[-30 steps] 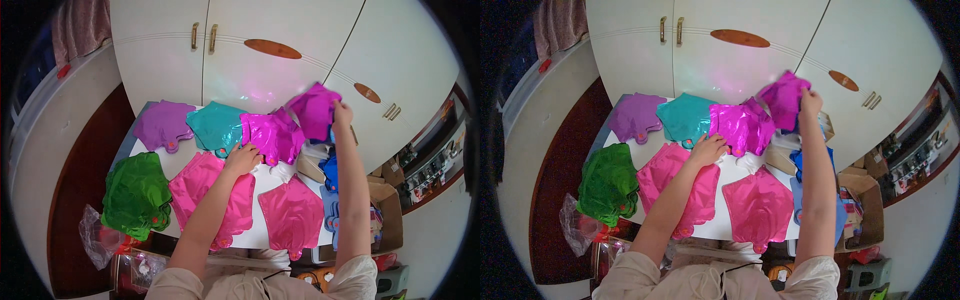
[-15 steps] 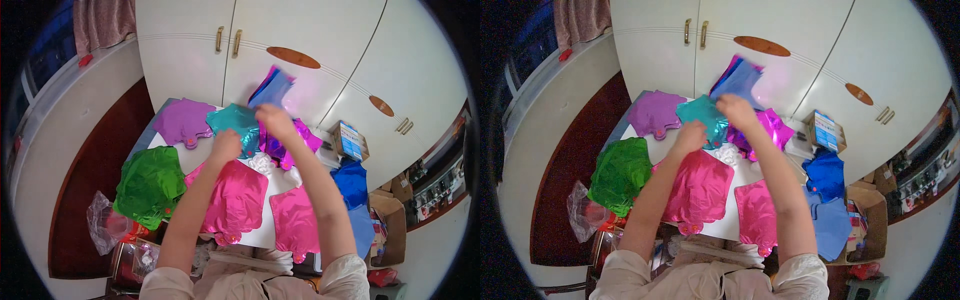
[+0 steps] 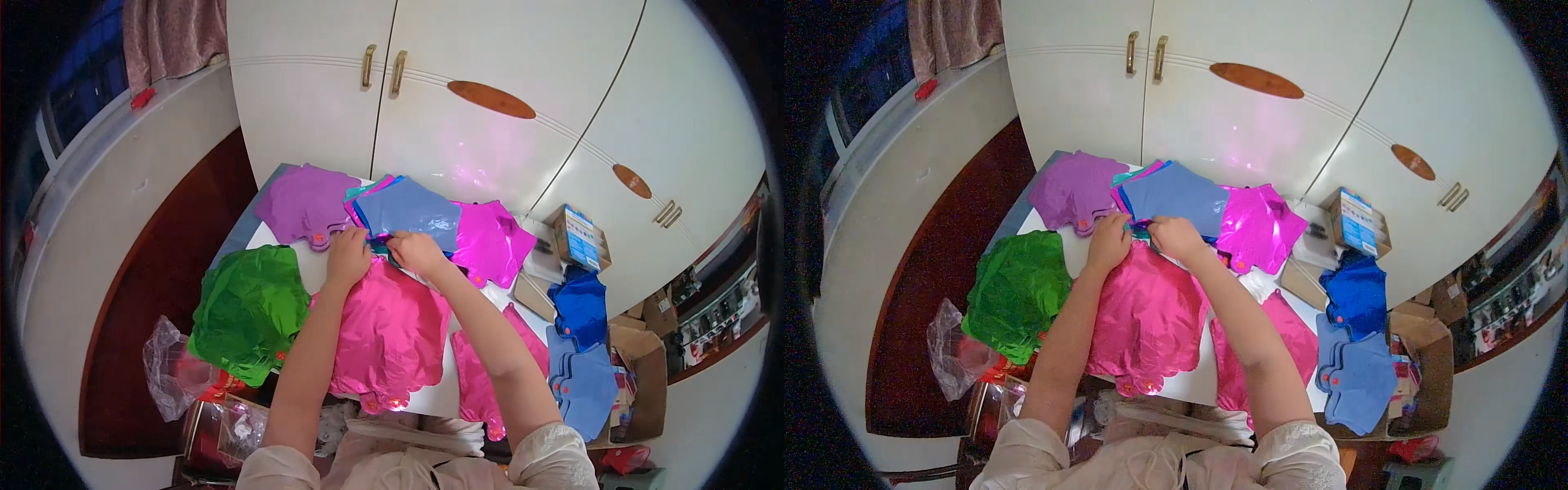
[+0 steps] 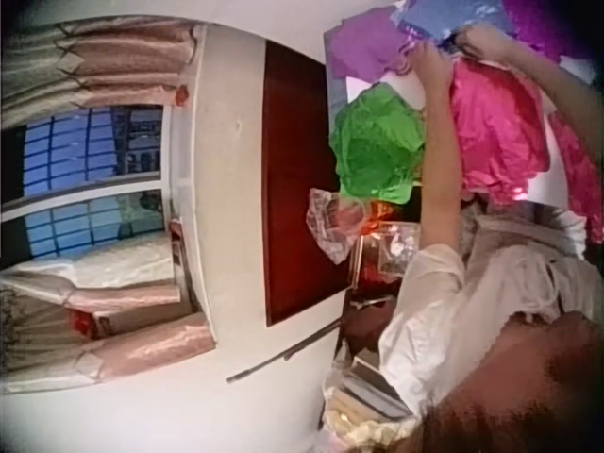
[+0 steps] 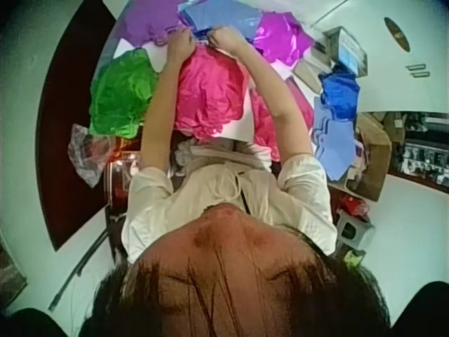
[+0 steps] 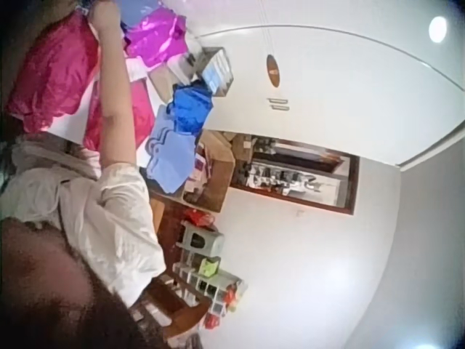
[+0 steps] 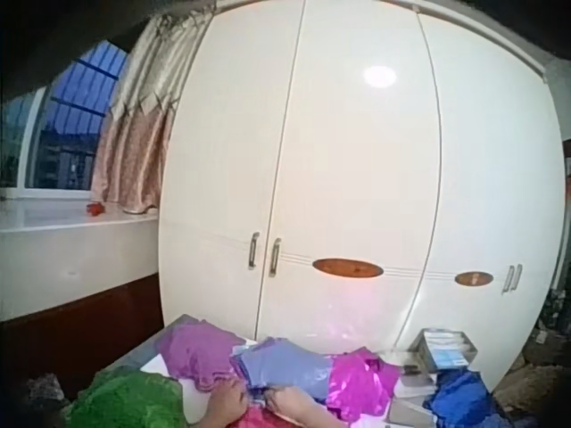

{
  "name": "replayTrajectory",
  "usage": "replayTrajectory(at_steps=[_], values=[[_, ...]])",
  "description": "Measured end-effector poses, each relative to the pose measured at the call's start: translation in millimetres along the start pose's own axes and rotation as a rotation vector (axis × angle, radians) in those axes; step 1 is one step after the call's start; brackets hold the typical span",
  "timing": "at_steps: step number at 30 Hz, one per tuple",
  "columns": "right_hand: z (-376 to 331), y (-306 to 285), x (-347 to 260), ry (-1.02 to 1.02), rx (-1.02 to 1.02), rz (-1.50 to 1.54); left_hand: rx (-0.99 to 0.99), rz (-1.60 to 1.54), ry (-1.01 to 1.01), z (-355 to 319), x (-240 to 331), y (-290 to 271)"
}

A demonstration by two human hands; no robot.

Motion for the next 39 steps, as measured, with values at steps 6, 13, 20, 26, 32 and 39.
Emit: replayTrajectory(at_steps=[6, 13, 20, 26, 32, 39], values=[[-3, -6, 23, 0.202, 0.171, 0.355, -0.018, -0.111, 0.016, 2, 17, -12], [-4, 3, 48, 0.436, 0.193, 0.636, -0.127, -0.088, 0.147, -3, 21, 2], [-22, -16, 125, 0.648, 0.593, 1.044, -0.317, -0.002, 0.154, -7, 26, 16], [-51, -120, 178, 0.646, 0.937, 1.013, -0.393, 0.021, 0.097, -6, 28, 15], [-50, -227, 122, 0.495, 1.127, 0.52, -0.42, 0.038, 0.056, -8, 26, 15], [62, -210, -19, 0.052, 0.612, -0.078, -0.48, 0.06, 0.042, -5, 23, 19]])
Point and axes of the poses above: each hand's wrist, its own z-axis towards the middle knuckle, its own y-axis out of the palm, x = y × z, the point moved 8 cm from there along z, towards the middle knuckle, and after that the axes turned 10 degrees about -x, right-handed, at the moved point
